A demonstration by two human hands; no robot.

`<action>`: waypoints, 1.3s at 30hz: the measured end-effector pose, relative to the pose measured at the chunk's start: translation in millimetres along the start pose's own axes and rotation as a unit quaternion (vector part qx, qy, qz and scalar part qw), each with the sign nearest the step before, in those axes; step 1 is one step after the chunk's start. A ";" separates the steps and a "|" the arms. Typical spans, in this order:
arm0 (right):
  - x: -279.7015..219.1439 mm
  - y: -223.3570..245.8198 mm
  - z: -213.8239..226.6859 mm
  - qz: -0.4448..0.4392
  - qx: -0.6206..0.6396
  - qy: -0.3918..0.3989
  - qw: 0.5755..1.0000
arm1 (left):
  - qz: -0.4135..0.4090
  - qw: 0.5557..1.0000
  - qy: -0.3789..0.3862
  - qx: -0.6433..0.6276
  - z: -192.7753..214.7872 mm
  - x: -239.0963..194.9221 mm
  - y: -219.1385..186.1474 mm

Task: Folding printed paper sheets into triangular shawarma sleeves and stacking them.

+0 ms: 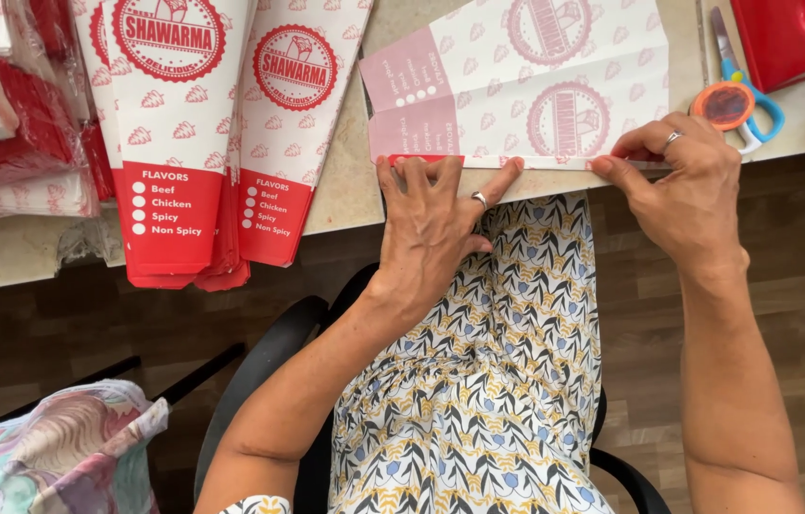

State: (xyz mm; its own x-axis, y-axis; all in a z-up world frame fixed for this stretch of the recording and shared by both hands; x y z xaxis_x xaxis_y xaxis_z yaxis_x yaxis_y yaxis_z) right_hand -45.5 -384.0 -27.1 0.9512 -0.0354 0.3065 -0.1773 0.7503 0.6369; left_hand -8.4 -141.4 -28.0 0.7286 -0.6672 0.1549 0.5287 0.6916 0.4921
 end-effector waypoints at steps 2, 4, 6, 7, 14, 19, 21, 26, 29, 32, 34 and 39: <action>1.3 2.0 -0.7 -0.010 0.012 -0.003 1.000 | -0.002 1.000 0.009 0.006 -1.2 -0.5 -0.7; -0.6 3.3 0.1 -0.003 -0.001 -0.009 1.000 | -0.001 1.000 0.009 0.007 0.0 -0.4 0.4; -4.7 1.8 1.8 0.005 -0.013 -0.016 1.000 | 0.000 1.000 0.008 0.008 1.3 -0.3 1.3; -8.1 -1.6 4.7 -0.005 -0.032 -0.036 0.999 | -0.003 1.000 0.012 0.013 1.4 -0.3 1.3; -15.7 5.6 19.6 -0.031 0.040 -0.082 0.995 | -0.009 1.000 0.008 0.002 -0.3 -2.9 1.2; -26.2 -1.2 29.4 0.019 -0.017 -0.119 0.993 | 0.002 1.000 0.005 -0.006 -7.5 -3.1 -3.0; -23.1 -1.3 37.6 0.071 -0.078 -0.143 0.984 | 0.004 1.000 0.003 -0.014 -8.0 -2.9 -4.0; -6.6 -29.3 40.9 0.101 -0.216 -0.126 0.963 | 0.004 1.000 0.009 -0.017 -12.7 -3.3 -6.4; 1.9 9.9 43.9 0.119 -0.125 -0.131 0.976 | 0.003 1.000 0.015 -0.015 -10.7 -3.1 -7.2; 15.1 72.1 11.6 0.108 0.044 -0.028 0.993 | 0.004 1.000 0.017 -0.009 -10.4 -2.8 -6.5; 16.7 66.2 -18.6 0.114 0.058 -0.024 0.992 | -0.007 0.997 0.019 -0.077 -11.5 -0.7 -5.5; -5.2 33.0 -3.4 0.091 0.060 0.018 0.994 | 0.012 0.999 0.012 -0.050 -13.3 -2.8 -3.2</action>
State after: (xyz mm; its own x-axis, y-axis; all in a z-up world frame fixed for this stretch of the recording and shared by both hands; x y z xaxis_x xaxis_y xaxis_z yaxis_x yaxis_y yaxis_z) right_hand -55.4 -356.8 -10.0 0.9085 0.1187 0.4007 -0.3741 0.6585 0.6531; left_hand -6.3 -138.1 -41.4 0.7511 -0.6439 0.1456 0.5507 0.7328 0.3997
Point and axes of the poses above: each hand's wrist, its own x-axis towards the middle knuckle, its own z-axis out of the back of the hand, y = z × x, the point moved 5 cm from there along x, towards the middle knuckle, and after that the axes turned 10 degrees about x, right-handed, at the moved point
